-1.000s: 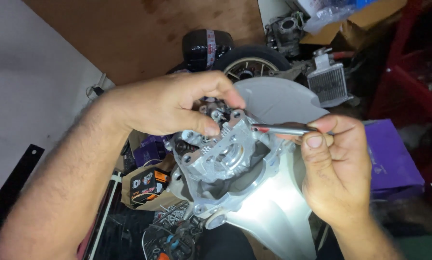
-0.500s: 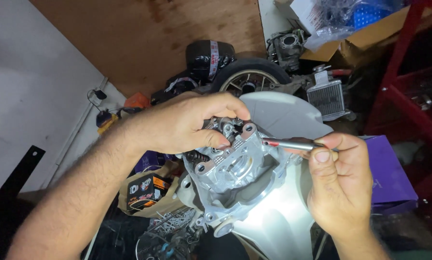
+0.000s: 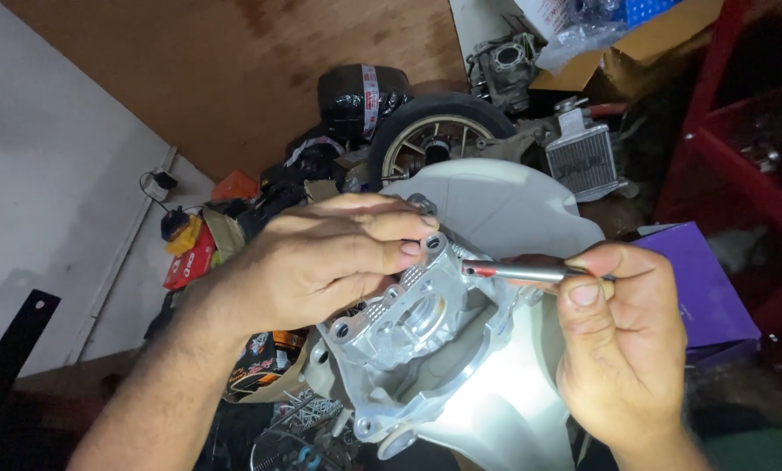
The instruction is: Cleaning and inspecting a motorcycle engine cylinder head using a cloth and a metal tool
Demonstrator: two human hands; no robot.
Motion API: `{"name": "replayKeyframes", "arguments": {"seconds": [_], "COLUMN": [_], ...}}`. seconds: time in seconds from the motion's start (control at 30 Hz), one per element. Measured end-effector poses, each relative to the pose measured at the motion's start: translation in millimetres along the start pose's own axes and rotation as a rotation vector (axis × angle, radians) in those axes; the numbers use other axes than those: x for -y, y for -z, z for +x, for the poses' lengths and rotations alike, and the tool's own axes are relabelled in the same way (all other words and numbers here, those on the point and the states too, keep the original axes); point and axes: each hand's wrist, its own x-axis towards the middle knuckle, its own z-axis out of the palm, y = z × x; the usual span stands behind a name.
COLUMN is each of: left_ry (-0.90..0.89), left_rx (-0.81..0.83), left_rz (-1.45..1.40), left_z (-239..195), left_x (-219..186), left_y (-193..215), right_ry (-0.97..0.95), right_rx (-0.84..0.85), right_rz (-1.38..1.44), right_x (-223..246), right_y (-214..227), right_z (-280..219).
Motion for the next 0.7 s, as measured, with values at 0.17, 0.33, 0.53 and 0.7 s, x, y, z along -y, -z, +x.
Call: {"name": "replayKeyframes", "arguments": {"seconds": [0.17,0.33,0.53,0.7], "left_ry": [0.046,0.077,0.053,0.069], "left_rx": [0.078,0.039,-0.026,-0.015], "left_rz": [-0.028,0.036,0.064,0.106], "left_z": [8,7,7,8], "left_x": [0,-12,-17,-21], "left_y": [8,2,-3,-2], "right_ry": [-0.017,-0.056,-0.057,-0.038], "right_rx": [-0.042,-0.096,-0.080,-0.066], "right_rz": [0.047,0.022,-0.017,0.024], "right_x": [-1,-1,1,-3], "right_y": [0,1,1,2], "right_z": [-4,-7,-8,-7]}}
